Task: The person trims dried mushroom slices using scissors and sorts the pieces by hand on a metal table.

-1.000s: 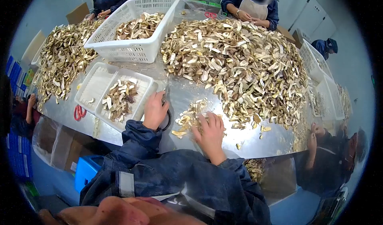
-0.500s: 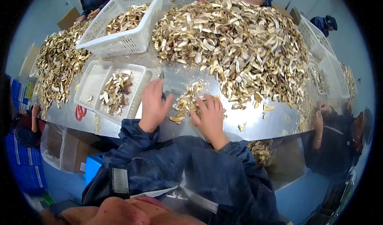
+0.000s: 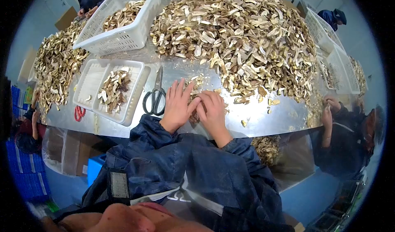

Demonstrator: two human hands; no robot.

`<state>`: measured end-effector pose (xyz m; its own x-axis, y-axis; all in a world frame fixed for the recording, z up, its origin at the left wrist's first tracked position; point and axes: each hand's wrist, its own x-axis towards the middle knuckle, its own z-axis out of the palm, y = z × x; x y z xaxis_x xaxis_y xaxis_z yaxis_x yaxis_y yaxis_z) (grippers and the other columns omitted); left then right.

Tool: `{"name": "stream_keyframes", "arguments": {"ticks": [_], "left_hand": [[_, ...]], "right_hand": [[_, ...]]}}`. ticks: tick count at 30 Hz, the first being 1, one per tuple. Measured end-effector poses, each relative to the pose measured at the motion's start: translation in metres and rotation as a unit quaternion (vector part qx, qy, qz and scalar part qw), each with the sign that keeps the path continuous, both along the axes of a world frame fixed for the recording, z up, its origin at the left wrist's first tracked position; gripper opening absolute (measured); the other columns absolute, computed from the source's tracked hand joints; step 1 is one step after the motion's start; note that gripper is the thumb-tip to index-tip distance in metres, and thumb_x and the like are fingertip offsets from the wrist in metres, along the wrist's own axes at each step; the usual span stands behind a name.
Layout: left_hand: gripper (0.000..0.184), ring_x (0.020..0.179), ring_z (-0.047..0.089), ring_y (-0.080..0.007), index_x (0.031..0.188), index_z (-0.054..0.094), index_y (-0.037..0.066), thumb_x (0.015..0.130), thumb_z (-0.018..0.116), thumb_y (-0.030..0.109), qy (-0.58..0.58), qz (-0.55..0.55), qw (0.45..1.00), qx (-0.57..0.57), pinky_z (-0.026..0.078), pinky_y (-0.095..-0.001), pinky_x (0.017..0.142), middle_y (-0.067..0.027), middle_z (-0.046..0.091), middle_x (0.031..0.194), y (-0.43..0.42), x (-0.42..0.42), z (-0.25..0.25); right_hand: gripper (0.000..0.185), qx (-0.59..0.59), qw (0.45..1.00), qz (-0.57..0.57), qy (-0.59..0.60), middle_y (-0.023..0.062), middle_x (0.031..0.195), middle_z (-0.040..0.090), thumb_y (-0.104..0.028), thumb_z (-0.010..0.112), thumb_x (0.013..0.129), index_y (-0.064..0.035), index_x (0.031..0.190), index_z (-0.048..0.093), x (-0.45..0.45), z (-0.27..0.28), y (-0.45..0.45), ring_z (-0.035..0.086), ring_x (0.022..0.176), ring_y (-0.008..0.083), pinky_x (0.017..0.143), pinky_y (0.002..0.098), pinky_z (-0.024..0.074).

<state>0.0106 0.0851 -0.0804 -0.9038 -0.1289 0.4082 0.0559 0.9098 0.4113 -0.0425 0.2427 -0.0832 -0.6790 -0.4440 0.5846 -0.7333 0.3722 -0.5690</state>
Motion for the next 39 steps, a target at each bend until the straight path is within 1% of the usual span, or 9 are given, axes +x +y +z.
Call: {"name": "stream_keyframes", "arguments": {"ticks": [8, 17, 20, 22, 23, 27, 30, 35, 39], "left_hand": [[0.049, 0.137, 0.041, -0.0458, 0.137, 0.056, 0.003, 0.1, 0.057, 0.035, -0.022, -0.045, 0.998, 0.041, 0.029, -0.0535, 0.115, -0.0225, 0.052, 0.143, 0.002, -0.004, -0.002], [0.044, 0.138, 0.04, -0.0451, 0.135, 0.057, 0.004, 0.099, 0.06, 0.029, -0.014, -0.115, 0.993, 0.016, 0.028, -0.0545, 0.115, -0.0233, 0.05, 0.144, 0.006, -0.003, 0.012], [0.049, 0.142, 0.035, -0.0456, 0.14, 0.054, 0.007, 0.097, 0.063, 0.029, -0.033, -0.123, 0.991, -0.035, 0.027, -0.0549, 0.115, -0.0218, 0.045, 0.149, 0.001, -0.006, 0.033], [0.052, 0.143, 0.034, -0.0451, 0.141, 0.052, 0.007, 0.096, 0.065, 0.029, -0.022, -0.149, 0.987, -0.059, 0.027, -0.0553, 0.115, -0.0201, 0.045, 0.15, 0.002, -0.019, 0.054], [0.055, 0.142, 0.035, -0.046, 0.141, 0.053, 0.009, 0.093, 0.069, 0.03, -0.004, -0.167, 0.982, -0.084, 0.029, -0.0556, 0.115, -0.0192, 0.043, 0.153, 0.005, -0.029, 0.059], [0.064, 0.148, 0.028, -0.0394, 0.146, 0.05, 0.021, 0.089, 0.073, 0.039, -0.004, -0.289, 0.938, -0.191, 0.025, -0.062, 0.117, -0.009, 0.037, 0.159, 0.047, -0.079, 0.08], [0.068, 0.151, 0.024, -0.0332, 0.148, 0.049, 0.027, 0.087, 0.072, 0.047, -0.015, -0.394, 0.884, -0.251, 0.021, -0.0655, 0.118, -0.0027, 0.034, 0.161, 0.077, -0.123, 0.056], [0.062, 0.153, 0.023, -0.0265, 0.148, 0.049, 0.031, 0.092, 0.062, 0.054, 0.007, -0.492, 0.818, -0.296, 0.013, -0.0613, 0.122, 0.0015, 0.034, 0.162, 0.105, -0.167, 0.023], [0.055, 0.153, 0.025, -0.0241, 0.148, 0.05, 0.032, 0.097, 0.054, 0.052, 0.018, -0.523, 0.793, -0.311, 0.01, -0.0558, 0.125, 0.0027, 0.038, 0.161, 0.114, -0.187, 0.022]], "right_hand": [[0.03, -0.016, 0.999, -0.047, 0.008, 0.0121, 0.114, 0.062, -0.017, 0.054, 0.089, -0.003, 0.114, 0.063, -0.002, -0.002, 0.008, 0.054, 0.107, 0.0302, 0.091, 0.0427, 0.0336], [0.031, -0.07, 0.995, -0.074, -0.007, 0.0134, 0.105, 0.061, 0.002, 0.055, 0.084, -0.0054, 0.113, 0.062, -0.011, 0.006, 0.05, 0.058, 0.098, 0.0307, 0.084, 0.041, 0.0427], [0.033, -0.122, 0.969, -0.181, -0.112, 0.0155, 0.111, 0.059, -0.006, 0.062, 0.086, -0.0041, 0.119, 0.059, -0.016, 0.019, 0.094, 0.061, 0.099, 0.0309, 0.082, 0.0409, 0.0502], [0.049, -0.025, 0.958, -0.241, -0.157, 0.0177, 0.123, 0.056, -0.014, 0.07, 0.084, -0.0046, 0.129, 0.053, -0.025, 0.035, 0.132, 0.063, 0.099, 0.0326, 0.082, 0.0396, 0.0555], [0.066, 0.008, 0.96, -0.244, -0.137, 0.0139, 0.124, 0.053, -0.019, 0.077, 0.082, -0.0108, 0.142, 0.05, -0.031, 0.032, 0.146, 0.061, 0.091, 0.0246, 0.077, 0.0338, 0.0523], [0.086, 0.135, 0.943, -0.22, -0.211, 0.0189, 0.131, 0.051, -0.022, 0.083, 0.075, -0.0124, 0.149, 0.041, -0.043, 0.032, 0.163, 0.064, 0.098, 0.0342, 0.087, 0.0406, 0.0546], [0.087, 0.129, 0.951, -0.207, -0.192, 0.0259, 0.137, 0.048, -0.023, 0.084, 0.073, -0.0079, 0.147, 0.04, -0.057, 0.017, 0.157, 0.063, 0.11, 0.0455, 0.091, 0.0472, 0.0546], [0.059, -0.087, 0.937, -0.161, -0.298, 0.0215, 0.127, 0.054, -0.015, 0.074, 0.082, -0.001, 0.135, 0.053, -0.064, 0.041, 0.17, 0.062, 0.099, 0.0374, 0.089, 0.0425, 0.0534], [0.048, 0.04, 0.933, -0.344, -0.097, 0.0227, 0.129, 0.053, -0.018, 0.066, 0.09, -0.002, 0.135, 0.054, -0.085, -0.002, 0.204, 0.052, 0.121, 0.0381, 0.106, 0.0477, 0.0415]]}}
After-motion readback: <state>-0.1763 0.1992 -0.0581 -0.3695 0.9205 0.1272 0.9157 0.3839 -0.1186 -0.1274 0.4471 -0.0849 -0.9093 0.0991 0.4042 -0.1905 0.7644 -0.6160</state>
